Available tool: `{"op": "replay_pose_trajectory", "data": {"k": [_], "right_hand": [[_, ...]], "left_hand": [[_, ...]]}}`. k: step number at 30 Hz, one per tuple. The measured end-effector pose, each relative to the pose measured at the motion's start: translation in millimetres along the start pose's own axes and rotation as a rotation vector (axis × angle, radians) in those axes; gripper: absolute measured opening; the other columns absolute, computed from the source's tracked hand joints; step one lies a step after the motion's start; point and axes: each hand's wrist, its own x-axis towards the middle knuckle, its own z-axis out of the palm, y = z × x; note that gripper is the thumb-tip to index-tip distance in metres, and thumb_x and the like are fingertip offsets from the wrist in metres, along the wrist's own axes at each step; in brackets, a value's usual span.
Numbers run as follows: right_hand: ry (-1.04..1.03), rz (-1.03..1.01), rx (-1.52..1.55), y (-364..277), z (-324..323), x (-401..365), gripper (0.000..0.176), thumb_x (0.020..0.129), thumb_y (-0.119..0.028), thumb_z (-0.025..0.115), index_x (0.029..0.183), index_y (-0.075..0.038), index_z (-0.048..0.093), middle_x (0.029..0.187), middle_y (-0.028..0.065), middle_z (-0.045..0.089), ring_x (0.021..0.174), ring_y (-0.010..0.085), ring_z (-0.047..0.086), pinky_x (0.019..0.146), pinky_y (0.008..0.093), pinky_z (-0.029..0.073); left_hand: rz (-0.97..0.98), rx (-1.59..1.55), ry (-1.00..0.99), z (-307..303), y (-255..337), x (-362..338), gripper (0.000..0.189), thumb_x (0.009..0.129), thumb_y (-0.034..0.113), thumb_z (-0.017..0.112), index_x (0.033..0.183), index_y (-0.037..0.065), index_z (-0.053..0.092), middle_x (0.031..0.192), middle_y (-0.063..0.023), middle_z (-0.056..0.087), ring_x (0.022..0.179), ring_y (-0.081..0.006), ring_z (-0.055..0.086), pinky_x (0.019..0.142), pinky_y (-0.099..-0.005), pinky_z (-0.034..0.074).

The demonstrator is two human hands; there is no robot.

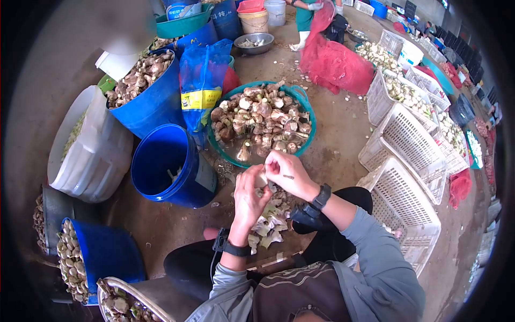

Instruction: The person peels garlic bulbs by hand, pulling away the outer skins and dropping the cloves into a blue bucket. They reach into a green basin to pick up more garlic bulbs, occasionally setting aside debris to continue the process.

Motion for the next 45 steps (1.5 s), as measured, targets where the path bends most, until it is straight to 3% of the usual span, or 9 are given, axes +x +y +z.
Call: {"op": "replay_pose_trajectory", "data": {"k": [5, 8, 12, 26, 29, 32, 35, 38, 45], "right_hand": [[-0.001, 0.01, -0.604, 83.6, -13.1, 4.4, 0.01, 0.078, -0.006, 0.058, 0.087, -0.003, 0.057, 0.081, 0.0122, 0.06, 0.071, 0.0221, 0.06, 0.065, 0.0325, 0.048], [-0.189, 0.034, 0.318, 33.7, -13.0, 13.8, 0.029, 0.087, -0.009, 0.056, 0.115, -0.002, 0.057, 0.099, 0.0129, 0.064, 0.085, 0.0225, 0.062, 0.078, 0.0282, 0.048], [-0.114, -0.028, 0.301, 27.9, 9.7, 9.0, 0.02, 0.085, -0.009, 0.061, 0.103, 0.001, 0.061, 0.087, 0.0113, 0.063, 0.078, 0.0169, 0.062, 0.068, 0.028, 0.048], [0.028, 0.041, 0.297, 26.5, 6.8, 0.7, 0.013, 0.077, -0.003, 0.061, 0.086, -0.001, 0.053, 0.075, 0.0101, 0.054, 0.065, 0.0237, 0.056, 0.06, 0.032, 0.045], [0.076, -0.171, 0.061, 25.0, 4.2, 1.0, 0.015, 0.075, -0.001, 0.061, 0.088, -0.002, 0.052, 0.074, 0.0097, 0.053, 0.064, 0.0224, 0.055, 0.06, 0.0316, 0.045], [0.116, -0.101, 0.029, 35.1, 10.0, 0.6, 0.016, 0.074, 0.0, 0.062, 0.087, -0.002, 0.053, 0.077, 0.0087, 0.054, 0.066, 0.0213, 0.057, 0.062, 0.0298, 0.046], [0.101, -0.126, -0.375, 79.5, 2.1, 0.4, 0.02, 0.078, -0.007, 0.062, 0.098, -0.004, 0.06, 0.08, 0.0124, 0.058, 0.068, 0.0254, 0.058, 0.06, 0.0329, 0.046], [-0.014, 0.004, 0.29, 26.2, 1.1, 8.5, 0.017, 0.082, -0.008, 0.06, 0.098, -0.004, 0.061, 0.086, 0.0134, 0.061, 0.072, 0.0269, 0.06, 0.062, 0.033, 0.046], [0.076, -0.132, -0.104, 22.5, 8.7, 0.4, 0.011, 0.078, -0.007, 0.063, 0.087, -0.004, 0.057, 0.075, 0.0093, 0.057, 0.068, 0.0296, 0.056, 0.062, 0.0374, 0.044]], "left_hand": [[-0.26, -0.516, -0.036, -3.8, -21.3, -11.8, 0.05, 0.074, -0.008, 0.056, 0.119, 0.005, 0.038, 0.118, -0.0122, 0.048, 0.103, -0.0171, 0.051, 0.089, -0.028, 0.043], [-0.293, -0.663, -0.059, 9.1, -41.7, -8.8, 0.054, 0.076, -0.009, 0.051, 0.126, 0.005, 0.036, 0.123, -0.0101, 0.044, 0.107, -0.0154, 0.049, 0.089, -0.0261, 0.042], [-0.5, -1.046, 0.019, 20.6, -25.6, -5.1, 0.065, 0.081, -0.006, 0.048, 0.14, 0.008, 0.026, 0.127, -0.0071, 0.042, 0.108, -0.0129, 0.047, 0.089, -0.0242, 0.04], [-0.432, -0.878, 0.024, 40.2, -11.1, 4.8, 0.047, 0.097, 0.025, 0.037, 0.138, 0.003, 0.029, 0.125, -0.0112, 0.042, 0.117, -0.0181, 0.042, 0.1, -0.0321, 0.031], [-0.596, -0.444, -0.077, 32.9, -18.0, 4.7, 0.046, 0.098, 0.04, 0.033, 0.121, 0.001, 0.043, 0.107, -0.0161, 0.054, 0.097, -0.0206, 0.054, 0.086, -0.033, 0.042], [-0.589, -0.667, -0.09, 25.7, -25.8, 5.1, 0.037, 0.098, 0.038, 0.034, 0.121, 0.009, 0.042, 0.081, 0.0009, 0.052, 0.062, -0.0042, 0.043, 0.052, -0.0182, 0.034], [-0.591, -0.906, 0.056, 17.1, -12.8, 8.9, 0.042, 0.099, 0.035, 0.035, 0.13, 0.008, 0.037, 0.099, -0.0028, 0.052, 0.082, -0.0073, 0.047, 0.068, -0.0212, 0.038], [-0.575, -0.936, 0.083, 20.8, -25.3, 8.1, 0.046, 0.099, 0.034, 0.034, 0.135, 0.007, 0.032, 0.103, -0.0037, 0.052, 0.086, -0.0082, 0.046, 0.073, -0.0228, 0.038], [-0.559, -0.731, 0.113, 44.1, -24.2, 1.1, 0.043, 0.099, 0.029, 0.037, 0.134, 0.003, 0.036, 0.105, -0.0013, 0.048, 0.08, -0.0064, 0.042, 0.072, -0.0218, 0.038]]}}
